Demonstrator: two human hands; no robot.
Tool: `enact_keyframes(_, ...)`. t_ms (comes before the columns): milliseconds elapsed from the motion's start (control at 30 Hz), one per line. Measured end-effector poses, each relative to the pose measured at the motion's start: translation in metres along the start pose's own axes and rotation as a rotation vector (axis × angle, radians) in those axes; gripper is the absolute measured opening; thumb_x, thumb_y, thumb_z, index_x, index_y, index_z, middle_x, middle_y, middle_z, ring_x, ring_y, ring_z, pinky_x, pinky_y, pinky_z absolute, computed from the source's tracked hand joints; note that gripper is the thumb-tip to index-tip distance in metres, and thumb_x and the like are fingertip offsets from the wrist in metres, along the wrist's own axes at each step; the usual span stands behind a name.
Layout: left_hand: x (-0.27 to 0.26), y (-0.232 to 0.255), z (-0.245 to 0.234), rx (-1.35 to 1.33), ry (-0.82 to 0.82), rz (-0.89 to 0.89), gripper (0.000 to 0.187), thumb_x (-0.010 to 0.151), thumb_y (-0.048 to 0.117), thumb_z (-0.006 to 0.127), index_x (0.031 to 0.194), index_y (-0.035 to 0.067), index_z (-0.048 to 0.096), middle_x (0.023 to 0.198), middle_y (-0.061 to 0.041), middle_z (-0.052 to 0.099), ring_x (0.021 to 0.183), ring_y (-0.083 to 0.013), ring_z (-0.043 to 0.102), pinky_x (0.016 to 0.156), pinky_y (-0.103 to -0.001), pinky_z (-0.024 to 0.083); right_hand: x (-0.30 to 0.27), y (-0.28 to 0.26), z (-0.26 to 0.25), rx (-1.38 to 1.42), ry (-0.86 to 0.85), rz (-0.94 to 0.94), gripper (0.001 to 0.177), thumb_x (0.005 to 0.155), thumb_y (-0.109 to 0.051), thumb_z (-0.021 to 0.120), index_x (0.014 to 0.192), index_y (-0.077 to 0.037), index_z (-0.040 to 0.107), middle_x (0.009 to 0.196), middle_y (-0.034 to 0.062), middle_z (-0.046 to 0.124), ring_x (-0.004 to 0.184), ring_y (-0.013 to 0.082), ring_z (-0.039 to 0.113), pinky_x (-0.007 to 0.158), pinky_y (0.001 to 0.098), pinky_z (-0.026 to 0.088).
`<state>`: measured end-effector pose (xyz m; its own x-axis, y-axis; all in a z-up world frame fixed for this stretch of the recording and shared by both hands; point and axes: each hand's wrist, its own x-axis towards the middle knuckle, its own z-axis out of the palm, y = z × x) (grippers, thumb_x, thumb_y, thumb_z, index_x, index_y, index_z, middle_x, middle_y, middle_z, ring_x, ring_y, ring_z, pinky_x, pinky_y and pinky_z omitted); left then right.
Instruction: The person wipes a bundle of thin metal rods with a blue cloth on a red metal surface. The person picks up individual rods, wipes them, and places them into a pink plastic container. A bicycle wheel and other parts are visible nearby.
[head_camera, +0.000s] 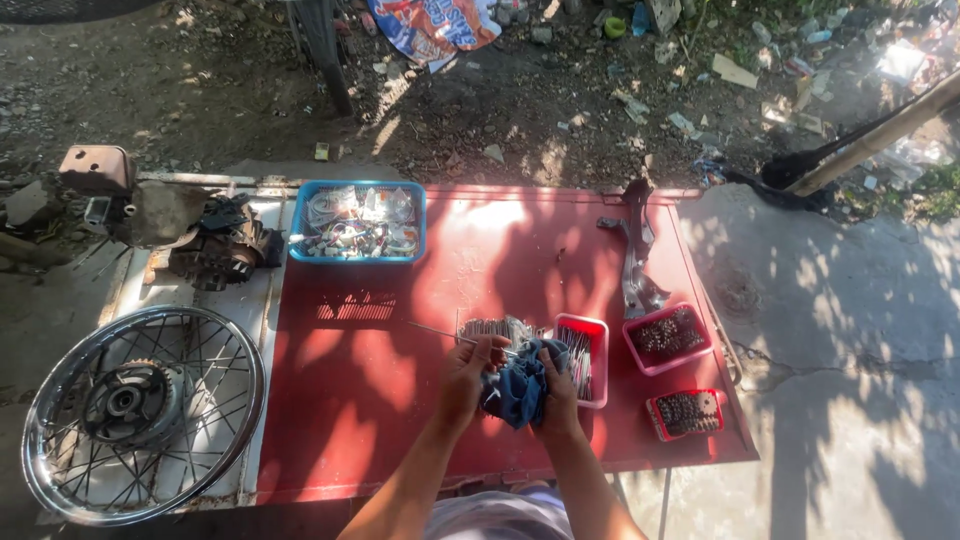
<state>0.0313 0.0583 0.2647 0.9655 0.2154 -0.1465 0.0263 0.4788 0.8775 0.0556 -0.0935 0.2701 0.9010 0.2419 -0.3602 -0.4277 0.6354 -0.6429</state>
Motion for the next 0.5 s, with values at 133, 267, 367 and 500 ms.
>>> enact_keyframes(133, 0.008, 0.009, -0.015, 0.037, -0.026, -0.135, 0.037, 0.102, 0.033, 0.061, 0.103, 0.0, 0.077, 0.078, 0.0, 0.069, 0.072, -0.0069, 0.061, 0.066, -0.024, 0.049, 0.004, 0.019, -0.031, -0.231, -0.032, -0.106, 0.024, 0.103, -0.025, 0.06, 0.117, -0.005, 0.063, 0.099, 0.005, 0.07, 0.087, 0.016, 0.069, 0.078, 0.033, 0.058)
enact_keyframes(267, 0.02, 0.012, -0.028, 0.263, -0.053, -0.101, 0.038, 0.102, 0.035, 0.063, 0.1, 0.0, 0.079, 0.076, -0.002, 0.07, 0.068, -0.0074, 0.059, 0.063, -0.025, 0.046, -0.001, 0.018, -0.019, -0.343, -0.118, -0.013, 0.027, 0.104, -0.028, 0.063, 0.115, -0.004, 0.064, 0.095, 0.0043, 0.068, 0.085, 0.015, 0.066, 0.076, 0.0322, 0.057)
enact_keyframes(367, 0.022, 0.024, -0.023, 0.332, -0.142, -0.083, 0.038, 0.102, 0.035, 0.062, 0.103, 0.002, 0.08, 0.077, -0.003, 0.07, 0.069, -0.0068, 0.059, 0.064, -0.024, 0.046, -0.015, 0.006, -0.007, -0.201, -0.085, 0.201, 0.029, 0.099, -0.032, 0.062, 0.114, -0.007, 0.063, 0.094, 0.0045, 0.07, 0.085, 0.0166, 0.068, 0.076, 0.0335, 0.058)
enact_keyframes(500, 0.029, 0.042, 0.001, 0.284, -0.263, -0.094, 0.036, 0.103, 0.035, 0.057, 0.107, 0.006, 0.077, 0.082, -0.002, 0.068, 0.074, -0.0072, 0.059, 0.068, -0.024, 0.047, -0.016, 0.005, -0.002, 0.025, -0.127, 0.411, 0.032, 0.096, -0.034, 0.063, 0.116, -0.009, 0.06, 0.094, 0.0066, 0.07, 0.084, 0.019, 0.071, 0.077, 0.0351, 0.059)
